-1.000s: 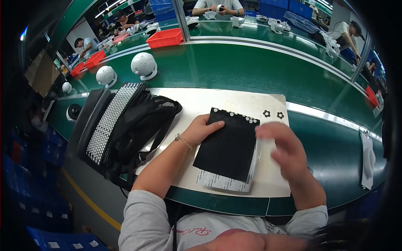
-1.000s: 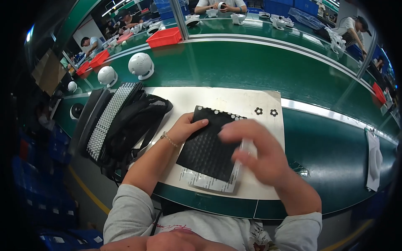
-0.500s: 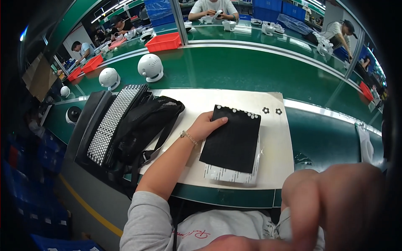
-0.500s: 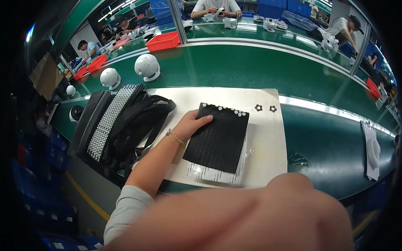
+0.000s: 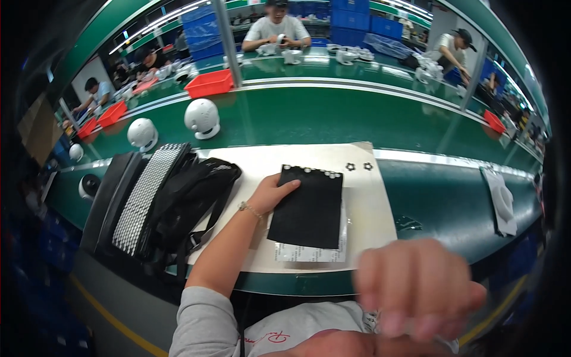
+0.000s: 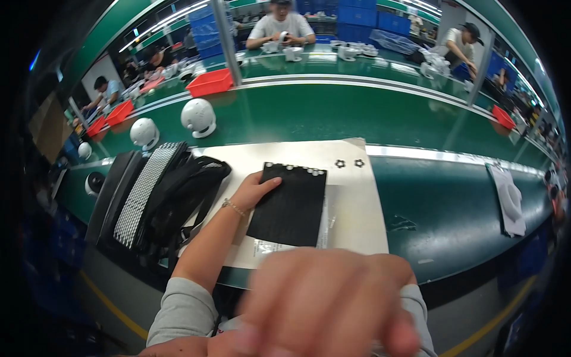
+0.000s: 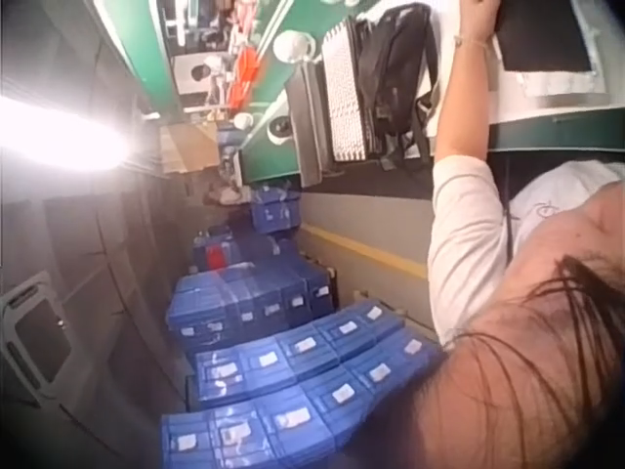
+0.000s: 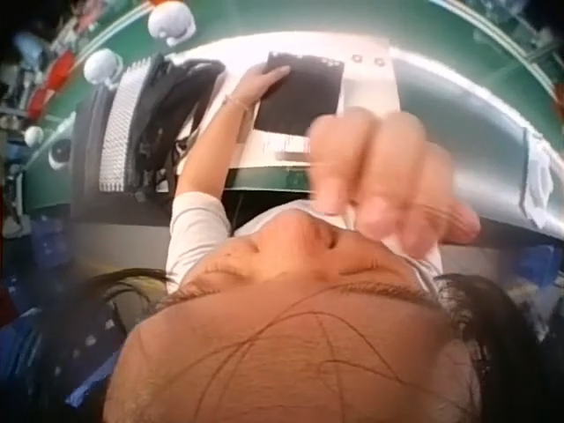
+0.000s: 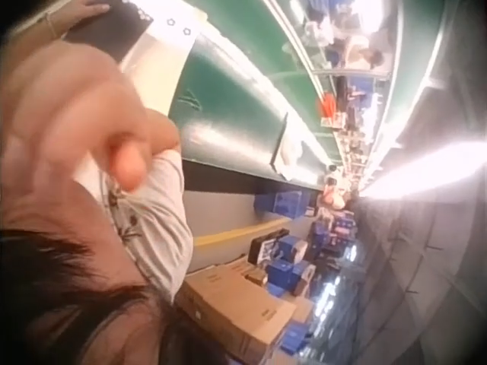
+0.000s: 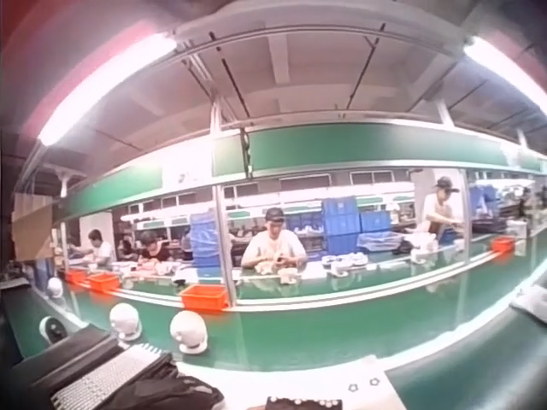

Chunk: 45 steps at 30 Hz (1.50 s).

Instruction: Manual assembly of small white components into plastic camera housing units on an assembly line.

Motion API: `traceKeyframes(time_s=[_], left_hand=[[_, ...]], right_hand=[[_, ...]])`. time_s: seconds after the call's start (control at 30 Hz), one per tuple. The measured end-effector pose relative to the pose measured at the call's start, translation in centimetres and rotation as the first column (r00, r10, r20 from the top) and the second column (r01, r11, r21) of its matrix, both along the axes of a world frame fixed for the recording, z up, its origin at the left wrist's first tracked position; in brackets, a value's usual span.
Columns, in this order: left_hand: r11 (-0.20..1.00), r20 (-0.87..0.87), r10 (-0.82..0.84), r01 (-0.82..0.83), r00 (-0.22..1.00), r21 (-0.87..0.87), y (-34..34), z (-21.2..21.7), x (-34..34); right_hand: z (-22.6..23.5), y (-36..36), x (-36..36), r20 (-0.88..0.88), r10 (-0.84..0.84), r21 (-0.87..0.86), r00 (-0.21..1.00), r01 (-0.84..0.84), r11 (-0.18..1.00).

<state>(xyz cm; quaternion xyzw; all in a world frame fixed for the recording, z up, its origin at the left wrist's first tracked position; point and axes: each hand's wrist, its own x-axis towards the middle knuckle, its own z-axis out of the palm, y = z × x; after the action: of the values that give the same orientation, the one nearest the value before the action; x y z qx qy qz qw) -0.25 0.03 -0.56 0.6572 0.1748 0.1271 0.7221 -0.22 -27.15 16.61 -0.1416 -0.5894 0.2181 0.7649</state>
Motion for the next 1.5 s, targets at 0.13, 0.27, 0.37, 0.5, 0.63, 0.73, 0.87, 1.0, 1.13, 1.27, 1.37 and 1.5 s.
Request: traceKeyframes(time_s=[0.13, 0.27, 0.37, 0.5, 0.63, 0.73, 0.87, 1.0, 1.13, 1.27, 1.37, 1.5], left_hand=[[0.999, 0.001, 0.007, -0.007, 1.0, 0.035, 0.0, 0.3, 0.3], [0.999, 0.024, -0.012, 0.01, 1.0, 0.047, -0.3, 1.4, -0.3], [0.998, 0.059, -0.003, 0.0, 0.998, 0.059, 0.0, 0.5, 0.1], [0.996, 0.048, 0.001, -0.005, 0.999, 0.087, 0.2, -0.2, 0.4], [0.999, 0.034, -0.003, 0.002, 0.999, 0.044, -0.3, 0.1, 0.4], [0.997, 0.059, 0.024, -0.029, 0.998, 0.076, 0.1, 0.0, -0.1], [0.995, 0.041, 0.036, -0.039, 0.999, 0.089, 0.0, 0.2, 0.2], [0.997, 0.033, 0.036, -0.038, 0.999, 0.072, -0.4, 0.6, 0.4], [0.997, 0.03, 0.041, -0.043, 0.999, 0.057, -0.6, 0.7, 0.5], [0.997, 0.024, 0.056, -0.057, 0.998, 0.057, -0.7, 0.6, 0.4], [0.997, 0.013, 0.057, -0.058, 0.998, 0.06, -0.4, 0.5, 0.3], [0.996, 0.013, 0.065, -0.066, 0.998, 0.061, -0.8, 0.7, 0.4]], right_hand=[[1.8, 2.9, -3.6, -0.198, 0.179, 0.053, 0.964, -0.171, 0.984], [2.2, 3.1, -3.2, -0.072, 0.376, -0.104, 0.924, -0.382, 0.918], [0.3, 3.6, -1.3, 0.049, 0.794, -0.238, 0.607, -0.764, 0.599], [-1.8, 2.2, -0.1, 0.024, 0.701, -0.366, 0.713, -0.646, 0.67], [-1.8, 1.7, 2.9, 0.553, 0.251, -0.149, 0.794, -0.202, 0.968], [-1.3, 0.7, 5.4, 0.563, 0.288, -0.093, 0.775, -0.287, 0.953], [-0.3, -0.1, 5.4, 0.61, 0.412, -0.031, 0.678, -0.498, 0.867], [-0.9, -0.1, 5.2, 0.589, 0.354, -0.012, 0.727, -0.429, 0.903], [-2.1, -0.1, 5.2, 0.55, 0.414, -0.051, 0.725, -0.465, 0.884], [-2.1, 0.0, 5.1, 0.537, 0.358, -0.014, 0.763, -0.416, 0.909], [-1.8, 0.5, 5.3, 0.538, 0.421, -0.027, 0.731, -0.484, 0.875], [-2.0, 0.3, 5.3, 0.541, 0.428, -0.059, 0.723, -0.475, 0.878]])
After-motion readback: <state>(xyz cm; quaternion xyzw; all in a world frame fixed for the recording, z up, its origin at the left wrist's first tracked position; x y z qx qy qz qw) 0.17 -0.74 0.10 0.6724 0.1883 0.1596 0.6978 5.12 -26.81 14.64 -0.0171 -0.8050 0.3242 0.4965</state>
